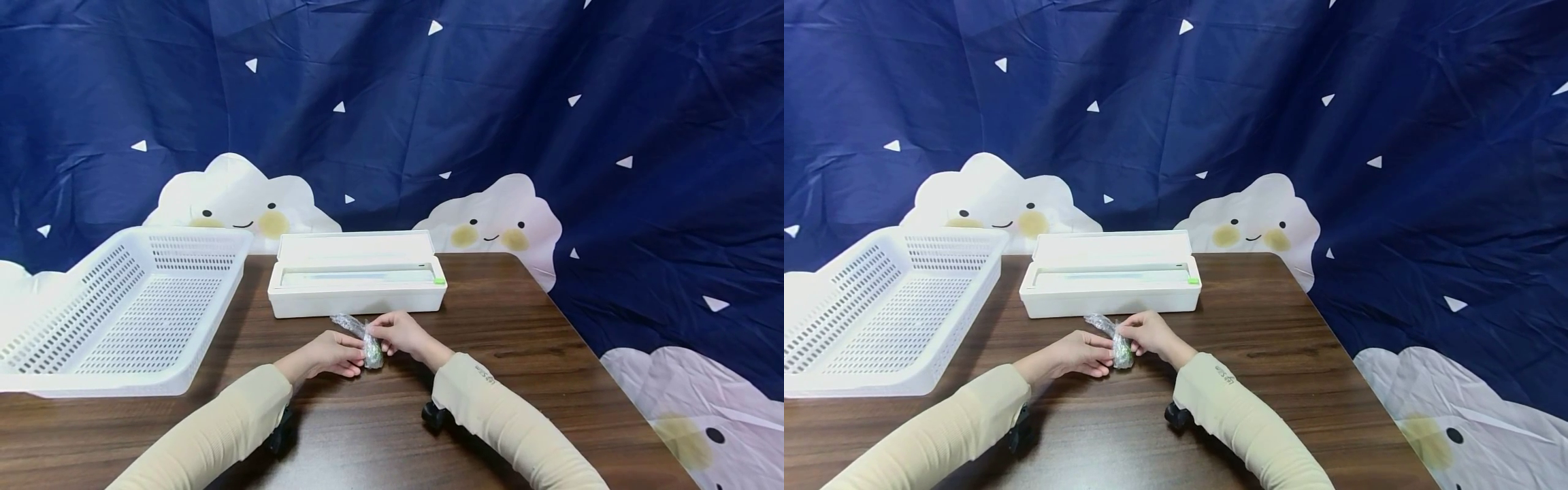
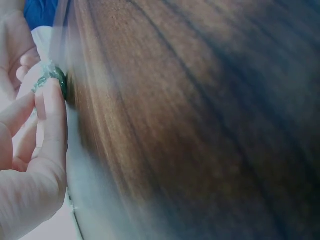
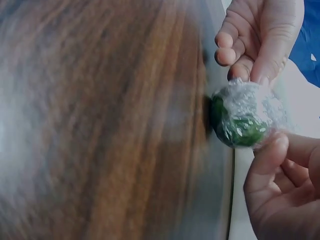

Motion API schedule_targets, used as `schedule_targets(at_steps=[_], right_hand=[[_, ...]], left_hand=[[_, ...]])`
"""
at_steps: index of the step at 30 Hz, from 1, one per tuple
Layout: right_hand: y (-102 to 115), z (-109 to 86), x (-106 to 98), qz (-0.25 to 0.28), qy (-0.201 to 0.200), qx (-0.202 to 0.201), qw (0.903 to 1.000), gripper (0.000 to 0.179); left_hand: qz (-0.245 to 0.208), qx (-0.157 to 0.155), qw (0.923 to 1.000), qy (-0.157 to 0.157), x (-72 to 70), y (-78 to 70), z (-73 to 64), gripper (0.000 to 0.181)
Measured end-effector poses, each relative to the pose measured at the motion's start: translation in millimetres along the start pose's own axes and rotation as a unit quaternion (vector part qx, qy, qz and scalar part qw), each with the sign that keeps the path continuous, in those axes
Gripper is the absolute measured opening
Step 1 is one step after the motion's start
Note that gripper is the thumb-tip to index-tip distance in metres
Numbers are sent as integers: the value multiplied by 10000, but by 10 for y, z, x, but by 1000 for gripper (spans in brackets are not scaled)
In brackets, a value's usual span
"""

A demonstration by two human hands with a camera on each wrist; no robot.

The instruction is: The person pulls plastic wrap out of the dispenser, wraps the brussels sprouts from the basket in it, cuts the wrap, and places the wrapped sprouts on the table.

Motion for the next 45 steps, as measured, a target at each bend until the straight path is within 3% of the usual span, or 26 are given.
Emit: schedule_targets(at_steps=[6,13,24,31,40,45], right_hand=[[-22,-5,39,276,-227,12,9994,20],[-4,-55,71,553,-435,112,9975,20],[-57,-47,64,902,-522,24,9946,18],[-71,-67,33,1208,-335,73,9921,24],[-151,-147,-53,1224,411,276,9912,32],[-204,-138,-25,1282,341,147,9911,28]], left_hand=[[-86,21,10000,-43,20,8,2,35],[-161,157,9996,164,39,66,36,45],[-174,260,9994,176,70,42,53,43],[-266,231,9994,-65,87,64,82,39],[-391,353,9975,-462,91,111,132,36],[-290,313,9970,-642,86,118,151,31]])
Point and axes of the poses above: each hand's wrist, its own z-axis towards the middle knuckle, its own x-axis out of the palm, y = z × x, the point moved 1 cm from there along z, towards the middle knuckle, and after that the axes turned 1 degree about -y, right-handed, at the moved point
